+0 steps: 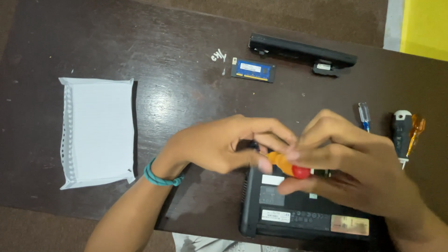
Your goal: Attaching a keyboard to a laptop and securing it with screws using a screwdriver
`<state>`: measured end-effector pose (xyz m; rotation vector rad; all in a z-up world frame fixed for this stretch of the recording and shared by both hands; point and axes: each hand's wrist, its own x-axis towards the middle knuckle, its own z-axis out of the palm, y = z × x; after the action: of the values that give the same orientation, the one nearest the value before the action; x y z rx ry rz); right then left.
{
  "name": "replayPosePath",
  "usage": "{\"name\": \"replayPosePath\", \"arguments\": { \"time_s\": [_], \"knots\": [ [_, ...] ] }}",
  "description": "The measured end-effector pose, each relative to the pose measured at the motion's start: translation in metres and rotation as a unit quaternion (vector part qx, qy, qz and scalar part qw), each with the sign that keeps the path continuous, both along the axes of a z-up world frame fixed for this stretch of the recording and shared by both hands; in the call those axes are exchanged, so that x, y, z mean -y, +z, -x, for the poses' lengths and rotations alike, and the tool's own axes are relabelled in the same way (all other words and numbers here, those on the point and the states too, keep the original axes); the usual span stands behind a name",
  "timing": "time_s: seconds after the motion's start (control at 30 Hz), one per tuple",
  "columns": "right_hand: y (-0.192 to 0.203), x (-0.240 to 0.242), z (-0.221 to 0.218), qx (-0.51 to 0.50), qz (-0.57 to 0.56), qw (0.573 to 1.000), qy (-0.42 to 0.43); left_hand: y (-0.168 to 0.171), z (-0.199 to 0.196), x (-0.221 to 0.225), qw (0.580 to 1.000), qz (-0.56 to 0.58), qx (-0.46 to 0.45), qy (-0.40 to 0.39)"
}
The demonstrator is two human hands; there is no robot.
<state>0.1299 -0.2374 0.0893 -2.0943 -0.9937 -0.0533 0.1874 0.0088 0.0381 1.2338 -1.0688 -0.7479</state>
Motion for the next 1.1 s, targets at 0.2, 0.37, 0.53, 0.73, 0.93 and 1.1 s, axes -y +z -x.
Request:
{"name": "replayPosePath", "arguments": {
  "time_s": [0.2, 0.37, 0.53, 0.73, 0.93, 1.1],
  "knots": [
    [-0.005, -0.001, 0.007, -0.009, 0.074, 0.995, -0.069, -0.004, 0.003, 0.007, 0.998, 0.022, -0.038, 0.039],
    [0.017, -0.01, -0.002, -0.004, 0.052, 0.998, 0.033, -0.004, -0.003, 0.0, 0.997, -0.011, 0.065, 0.032],
    [-0.012, -0.015, 0.006, 0.033, -0.02, 0.998, -0.053, -0.004, -0.002, 0.001, 0.999, -0.02, -0.021, -0.013],
    [0.016, -0.009, 0.0, 0.013, 0.13, 0.991, 0.004, -0.004, -0.004, -0.001, 0.994, 0.016, 0.086, 0.061],
    [0.0, -0.016, 0.008, -0.012, 0.026, 0.995, -0.095, -0.007, -0.002, -0.001, 1.0, -0.002, 0.006, -0.003],
    [0.007, -0.008, 0.0, 0.009, 0.082, 0.996, -0.015, -0.007, -0.004, 0.001, 0.996, 0.008, 0.077, 0.054]
  ]
}}
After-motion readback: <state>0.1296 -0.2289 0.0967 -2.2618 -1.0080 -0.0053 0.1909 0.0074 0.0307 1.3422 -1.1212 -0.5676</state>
